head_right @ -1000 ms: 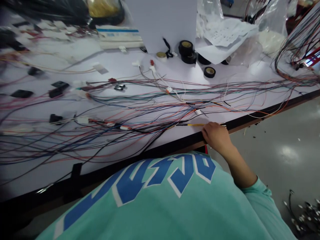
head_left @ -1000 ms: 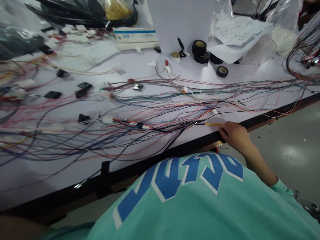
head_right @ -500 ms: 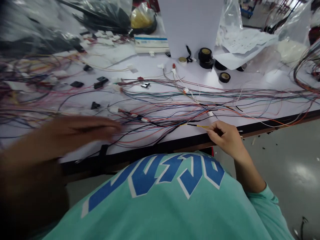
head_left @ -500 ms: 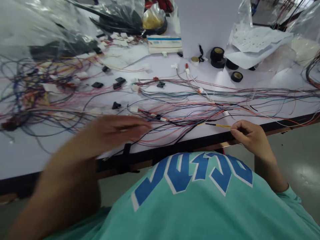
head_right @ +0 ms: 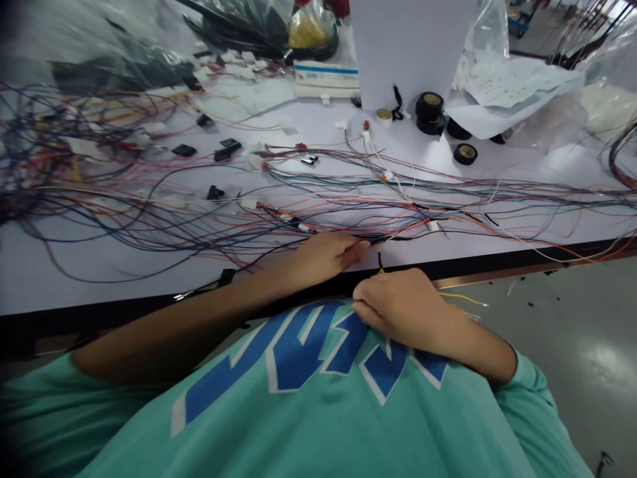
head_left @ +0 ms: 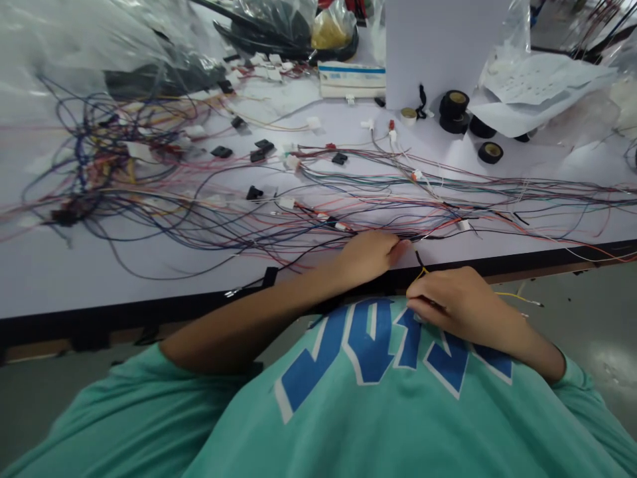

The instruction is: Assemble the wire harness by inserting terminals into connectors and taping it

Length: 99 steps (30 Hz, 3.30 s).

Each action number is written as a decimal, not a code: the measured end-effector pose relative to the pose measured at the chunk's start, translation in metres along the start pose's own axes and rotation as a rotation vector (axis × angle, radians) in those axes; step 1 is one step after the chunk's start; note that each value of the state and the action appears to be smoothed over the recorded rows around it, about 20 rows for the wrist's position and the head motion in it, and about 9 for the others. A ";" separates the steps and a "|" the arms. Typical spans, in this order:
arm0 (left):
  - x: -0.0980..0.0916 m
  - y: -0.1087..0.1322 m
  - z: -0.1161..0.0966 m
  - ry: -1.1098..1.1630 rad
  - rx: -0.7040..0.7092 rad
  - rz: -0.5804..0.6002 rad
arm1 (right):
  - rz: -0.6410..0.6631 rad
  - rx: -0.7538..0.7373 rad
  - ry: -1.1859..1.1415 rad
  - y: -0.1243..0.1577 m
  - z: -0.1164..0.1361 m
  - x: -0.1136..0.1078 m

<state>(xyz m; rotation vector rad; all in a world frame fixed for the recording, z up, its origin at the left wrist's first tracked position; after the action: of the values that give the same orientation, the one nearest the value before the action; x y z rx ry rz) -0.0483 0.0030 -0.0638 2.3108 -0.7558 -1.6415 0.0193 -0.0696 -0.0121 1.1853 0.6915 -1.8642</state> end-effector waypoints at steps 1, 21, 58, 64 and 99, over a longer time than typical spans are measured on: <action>0.004 -0.001 -0.003 0.059 -0.005 0.065 | 0.021 -0.019 0.052 -0.005 0.003 0.004; 0.011 -0.010 0.000 0.080 0.072 0.044 | -0.126 -0.132 -0.063 -0.032 -0.089 0.003; 0.001 -0.001 0.026 -0.186 -0.083 -0.153 | -0.066 0.043 0.161 -0.055 -0.122 0.029; -0.017 0.027 0.048 -0.263 -0.258 -0.040 | -0.060 0.106 0.176 -0.057 -0.123 0.025; -0.115 0.066 0.141 1.204 -0.183 -0.286 | -0.431 -0.110 0.119 -0.086 -0.107 0.003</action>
<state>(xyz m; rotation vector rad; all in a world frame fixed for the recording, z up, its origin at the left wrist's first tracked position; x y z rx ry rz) -0.2261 0.0235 0.0096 2.6930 0.0090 -0.1253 -0.0038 0.0578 -0.0561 1.1473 1.1763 -2.0798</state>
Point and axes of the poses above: each hand's wrist, its own y-axis away from the middle knuckle, its own x-axis out of the palm, z = x × y, the point moved 8 cm from there along -y, towards the middle knuckle, and after that the axes turned 12 degrees about -x, right-handed, at the moved point
